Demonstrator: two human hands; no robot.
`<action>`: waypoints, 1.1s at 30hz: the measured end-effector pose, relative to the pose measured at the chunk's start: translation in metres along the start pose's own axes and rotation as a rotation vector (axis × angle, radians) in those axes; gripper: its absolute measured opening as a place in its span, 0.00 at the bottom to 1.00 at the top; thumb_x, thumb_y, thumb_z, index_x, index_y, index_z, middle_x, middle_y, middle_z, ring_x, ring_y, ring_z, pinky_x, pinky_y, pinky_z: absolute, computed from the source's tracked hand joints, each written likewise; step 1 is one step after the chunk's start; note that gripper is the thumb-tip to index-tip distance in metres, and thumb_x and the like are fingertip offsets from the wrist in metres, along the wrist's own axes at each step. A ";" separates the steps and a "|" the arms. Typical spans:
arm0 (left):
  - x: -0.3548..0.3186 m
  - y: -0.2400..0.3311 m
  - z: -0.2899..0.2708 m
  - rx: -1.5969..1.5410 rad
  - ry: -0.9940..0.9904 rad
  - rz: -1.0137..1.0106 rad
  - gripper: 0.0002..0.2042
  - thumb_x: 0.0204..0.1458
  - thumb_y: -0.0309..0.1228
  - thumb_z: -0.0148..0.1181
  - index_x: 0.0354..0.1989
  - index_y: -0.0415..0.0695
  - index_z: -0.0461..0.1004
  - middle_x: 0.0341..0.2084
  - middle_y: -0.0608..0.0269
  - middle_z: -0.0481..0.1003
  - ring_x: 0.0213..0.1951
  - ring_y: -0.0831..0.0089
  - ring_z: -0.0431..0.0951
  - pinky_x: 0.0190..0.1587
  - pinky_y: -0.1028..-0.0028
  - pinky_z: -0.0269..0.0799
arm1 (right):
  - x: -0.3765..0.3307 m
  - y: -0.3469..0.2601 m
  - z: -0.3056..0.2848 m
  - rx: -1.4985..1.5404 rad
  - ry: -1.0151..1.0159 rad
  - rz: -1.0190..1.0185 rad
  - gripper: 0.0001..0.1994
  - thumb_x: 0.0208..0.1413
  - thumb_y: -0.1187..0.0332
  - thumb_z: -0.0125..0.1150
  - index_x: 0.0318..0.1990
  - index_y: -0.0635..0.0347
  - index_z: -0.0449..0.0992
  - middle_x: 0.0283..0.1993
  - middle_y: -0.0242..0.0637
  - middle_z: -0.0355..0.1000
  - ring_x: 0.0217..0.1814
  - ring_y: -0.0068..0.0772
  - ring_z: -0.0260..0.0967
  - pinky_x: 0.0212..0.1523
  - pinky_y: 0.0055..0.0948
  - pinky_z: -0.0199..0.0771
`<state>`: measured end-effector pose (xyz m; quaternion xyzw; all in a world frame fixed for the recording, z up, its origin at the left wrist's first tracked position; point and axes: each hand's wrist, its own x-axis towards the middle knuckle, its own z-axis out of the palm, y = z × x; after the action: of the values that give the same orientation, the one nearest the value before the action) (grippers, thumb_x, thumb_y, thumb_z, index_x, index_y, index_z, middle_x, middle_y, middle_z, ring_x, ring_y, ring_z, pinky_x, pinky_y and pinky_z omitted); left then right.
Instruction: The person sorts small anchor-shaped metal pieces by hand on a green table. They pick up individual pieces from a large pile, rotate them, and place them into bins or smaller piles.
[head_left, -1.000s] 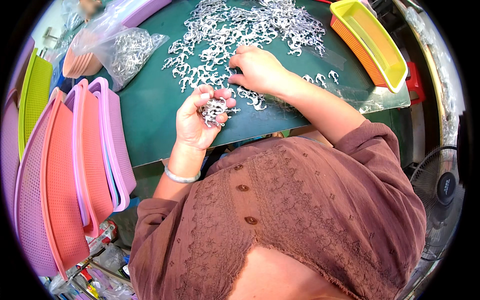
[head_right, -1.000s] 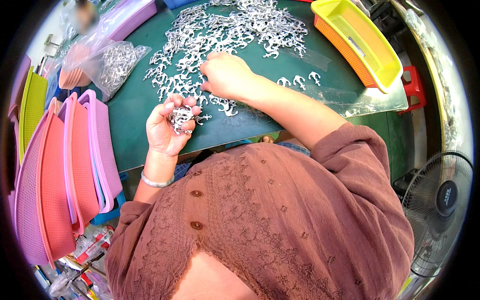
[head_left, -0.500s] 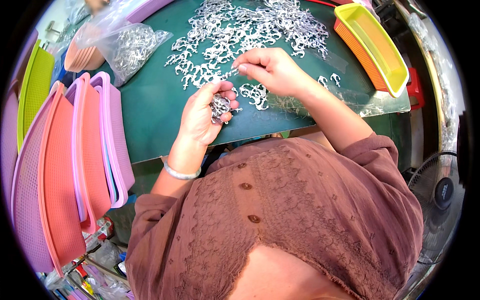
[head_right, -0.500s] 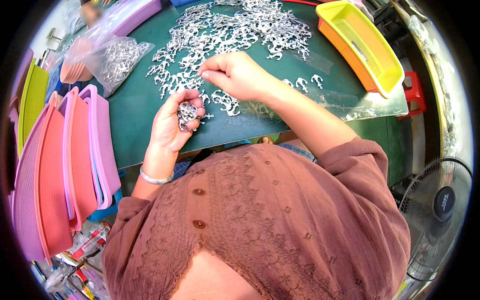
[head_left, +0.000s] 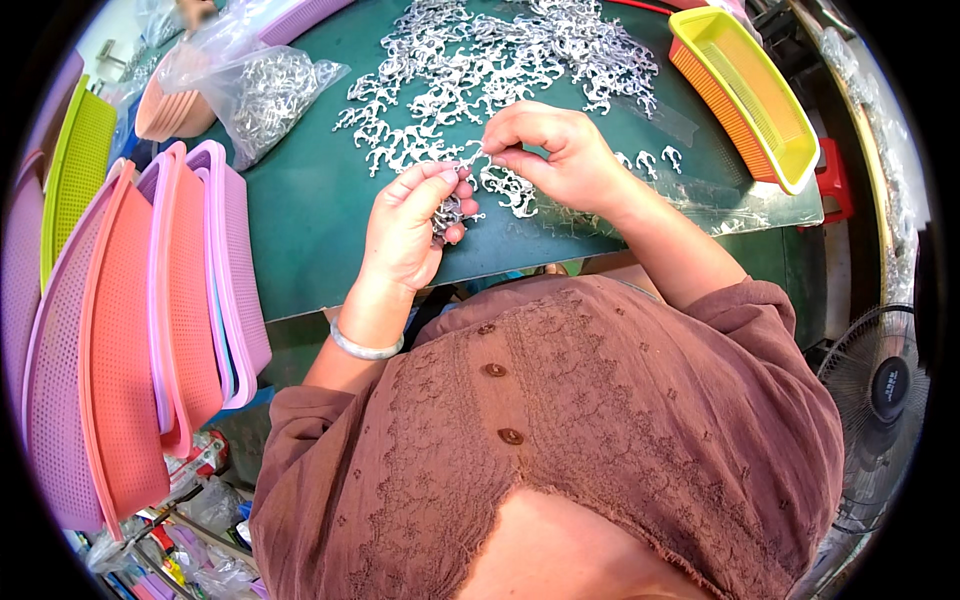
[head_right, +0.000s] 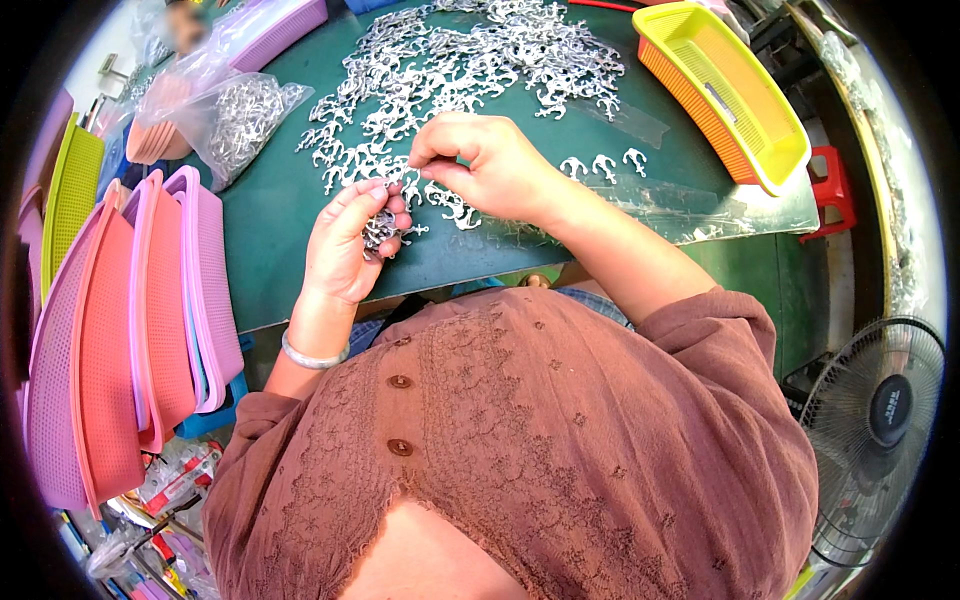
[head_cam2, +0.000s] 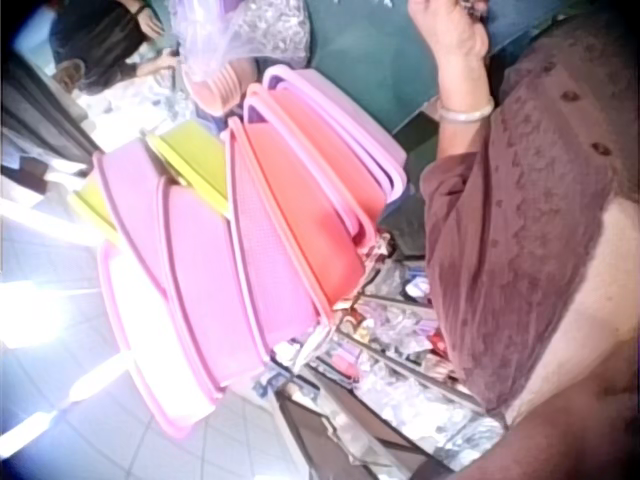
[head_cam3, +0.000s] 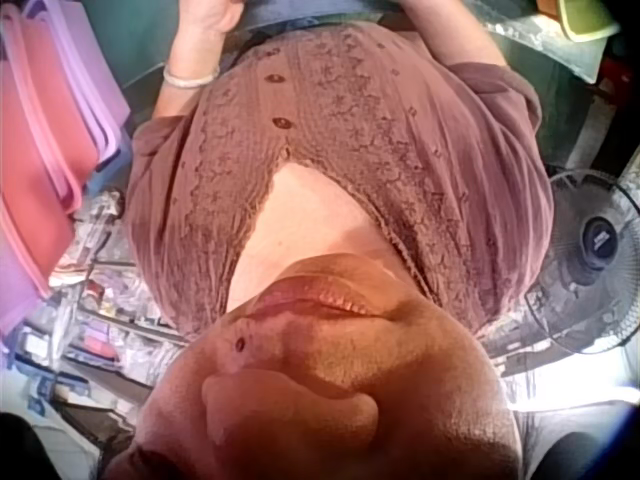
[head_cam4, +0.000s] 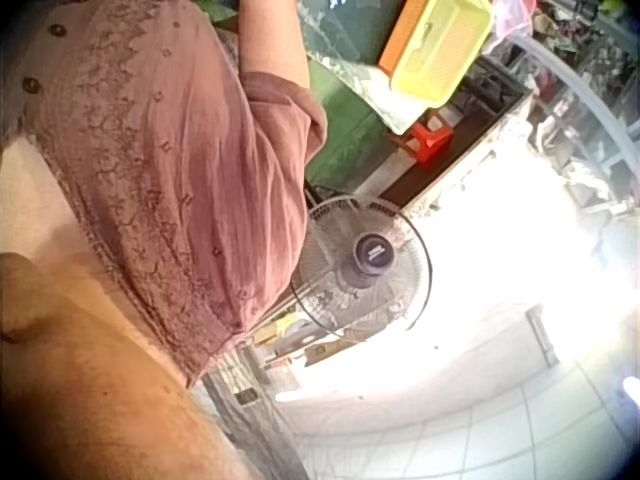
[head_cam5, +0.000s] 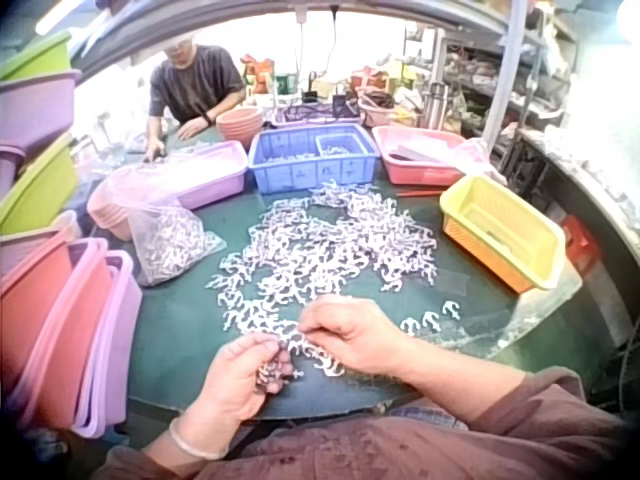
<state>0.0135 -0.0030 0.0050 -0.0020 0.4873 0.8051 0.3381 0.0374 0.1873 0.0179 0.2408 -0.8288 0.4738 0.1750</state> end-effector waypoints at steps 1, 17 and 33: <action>0.000 0.000 0.001 0.008 0.006 0.001 0.05 0.51 0.26 0.48 0.33 0.39 0.69 0.24 0.60 0.71 0.24 0.74 0.72 0.16 0.82 0.62 | 0.000 0.000 0.000 0.004 0.004 0.004 0.05 0.41 0.80 0.57 0.29 0.63 0.71 0.31 0.36 0.70 0.34 0.30 0.68 0.34 0.23 0.68; 0.004 -0.001 0.007 -0.234 -0.040 -0.095 0.06 0.51 0.29 0.49 0.30 0.40 0.68 0.22 0.61 0.71 0.22 0.74 0.72 0.15 0.82 0.62 | 0.002 -0.020 0.005 0.047 -0.053 -0.096 0.05 0.40 0.81 0.57 0.27 0.63 0.70 0.31 0.39 0.69 0.33 0.36 0.68 0.32 0.26 0.68; 0.088 0.219 -0.002 0.446 0.344 0.816 0.08 0.39 0.21 0.50 0.31 0.37 0.69 0.21 0.63 0.68 0.21 0.76 0.68 0.19 0.82 0.61 | 0.038 -0.009 -0.027 -0.067 -0.124 0.073 0.06 0.42 0.75 0.55 0.30 0.63 0.70 0.28 0.39 0.66 0.30 0.36 0.66 0.30 0.30 0.66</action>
<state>-0.1746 -0.0221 0.1457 0.1284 0.6575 0.7359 -0.0979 0.0132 0.1979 0.0569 0.2335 -0.8616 0.4362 0.1138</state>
